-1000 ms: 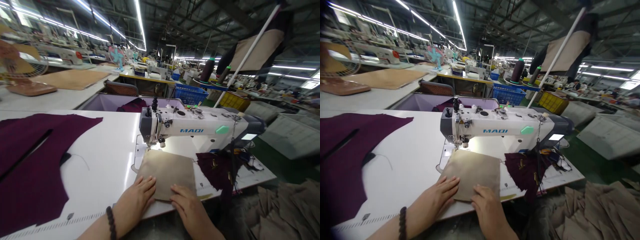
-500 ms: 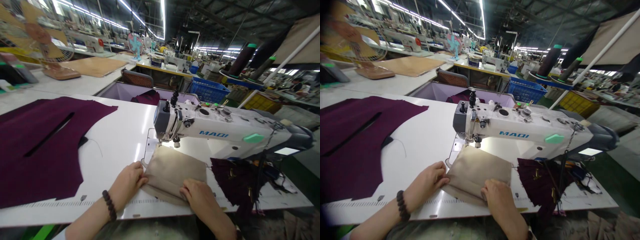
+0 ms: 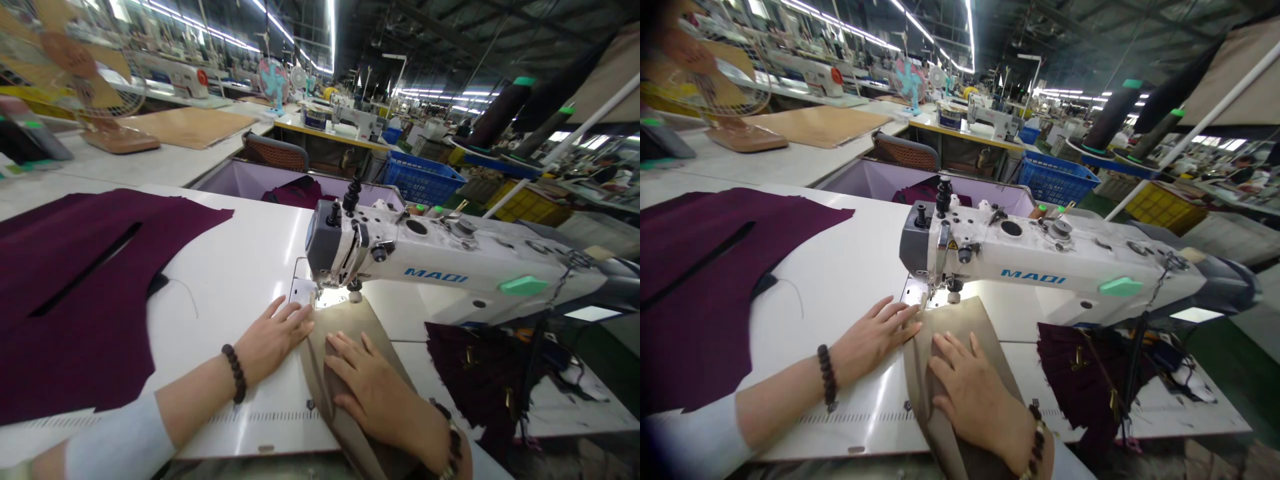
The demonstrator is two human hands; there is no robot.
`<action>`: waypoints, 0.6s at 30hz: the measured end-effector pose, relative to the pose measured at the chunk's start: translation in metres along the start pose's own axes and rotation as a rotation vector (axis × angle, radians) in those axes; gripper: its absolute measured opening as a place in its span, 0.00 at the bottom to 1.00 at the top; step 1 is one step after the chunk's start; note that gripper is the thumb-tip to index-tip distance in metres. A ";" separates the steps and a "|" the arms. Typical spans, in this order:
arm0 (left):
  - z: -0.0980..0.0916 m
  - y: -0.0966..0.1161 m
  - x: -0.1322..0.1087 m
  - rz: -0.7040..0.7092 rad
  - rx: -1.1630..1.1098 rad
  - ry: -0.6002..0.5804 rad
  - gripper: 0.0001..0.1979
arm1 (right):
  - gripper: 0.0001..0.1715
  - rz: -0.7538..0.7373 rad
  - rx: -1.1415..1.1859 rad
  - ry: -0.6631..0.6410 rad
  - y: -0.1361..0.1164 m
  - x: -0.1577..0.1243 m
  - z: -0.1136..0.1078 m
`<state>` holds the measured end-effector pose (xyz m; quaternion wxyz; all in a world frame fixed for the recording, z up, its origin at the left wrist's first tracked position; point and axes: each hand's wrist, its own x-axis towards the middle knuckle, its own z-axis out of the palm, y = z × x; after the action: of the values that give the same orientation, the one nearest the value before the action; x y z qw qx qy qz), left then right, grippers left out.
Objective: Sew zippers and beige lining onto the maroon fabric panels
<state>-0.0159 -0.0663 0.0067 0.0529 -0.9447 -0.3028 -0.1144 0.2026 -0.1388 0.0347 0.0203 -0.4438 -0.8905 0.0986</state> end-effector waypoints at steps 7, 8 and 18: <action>0.013 0.001 0.016 -0.077 -0.080 -0.065 0.14 | 0.29 0.134 -0.036 0.174 0.004 0.034 0.025; 0.014 0.005 0.014 -0.097 -0.093 -0.050 0.15 | 0.28 0.126 -0.032 0.180 0.004 0.034 0.027; 0.020 -0.003 0.034 -0.205 -0.063 -0.052 0.18 | 0.28 0.256 0.000 0.156 0.012 0.052 0.030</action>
<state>0.0128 -0.0416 -0.0044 0.0035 -0.9126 -0.3953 -0.1042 0.1772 -0.0949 0.0005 0.0768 -0.5601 -0.8222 0.0655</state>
